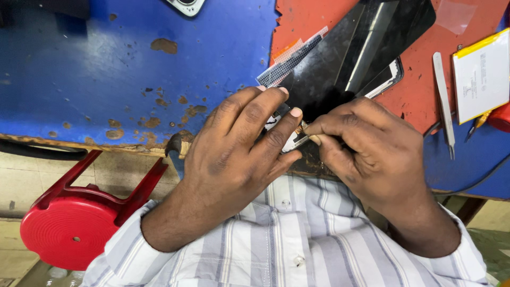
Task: The person disassembles a smartphone by removing the screen assembly and detaching internal connectors. They then clean the exposed motherboard and internal components using a toothbrush. The person handles the phone, screen, and tools throughout the process.
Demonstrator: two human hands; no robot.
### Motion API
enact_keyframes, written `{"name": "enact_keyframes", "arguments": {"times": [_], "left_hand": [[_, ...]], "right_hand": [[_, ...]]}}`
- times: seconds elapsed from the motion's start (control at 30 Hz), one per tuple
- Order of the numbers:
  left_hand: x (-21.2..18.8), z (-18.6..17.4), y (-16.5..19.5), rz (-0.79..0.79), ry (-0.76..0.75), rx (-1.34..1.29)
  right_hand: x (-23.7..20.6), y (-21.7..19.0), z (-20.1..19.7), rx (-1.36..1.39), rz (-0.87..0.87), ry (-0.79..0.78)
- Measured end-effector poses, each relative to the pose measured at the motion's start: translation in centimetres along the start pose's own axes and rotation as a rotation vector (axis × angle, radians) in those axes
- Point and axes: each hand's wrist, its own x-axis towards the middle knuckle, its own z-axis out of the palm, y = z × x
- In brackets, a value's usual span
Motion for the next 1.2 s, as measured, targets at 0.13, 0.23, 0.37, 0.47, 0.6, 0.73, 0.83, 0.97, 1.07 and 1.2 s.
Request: {"name": "enact_keyframes", "arguments": {"times": [0.13,0.23,0.37,0.47,0.6,0.73,0.83,0.97,1.07,1.2], "left_hand": [[-0.1,0.0,-0.1,0.002,-0.010,0.000],[-0.1,0.0,-0.1,0.003,-0.009,0.002],[0.0,-0.1,0.0,0.000,-0.009,0.000],[0.0,-0.1,0.0,-0.004,-0.009,-0.002],[0.0,-0.1,0.0,-0.008,-0.004,-0.003],[0.0,-0.4,0.1,-0.036,-0.023,-0.047],[0.3,-0.5,0.2,-0.057,-0.029,-0.072],[0.6,-0.7,0.7,-0.086,-0.030,-0.104],[0.9,-1.0,1.2,-0.103,-0.004,-0.124],[2.2,-0.9,2.4,-0.112,0.024,-0.032]], "right_hand": [[0.0,0.0,0.2,-0.014,0.006,-0.003],[0.1,0.0,0.1,-0.023,-0.016,-0.013],[0.1,0.0,-0.1,0.002,0.005,-0.012],[0.0,0.0,-0.1,0.018,0.019,-0.004],[-0.2,0.4,-0.2,0.037,0.016,0.016],[-0.7,1.2,-0.6,0.192,0.058,0.123],[-1.8,1.6,-1.7,0.268,0.168,0.227],[-3.5,2.7,-3.8,0.215,0.189,0.351],[-4.3,4.0,-5.8,-0.028,0.180,0.356],[-5.4,4.9,-6.9,-0.229,0.099,0.324]]}}
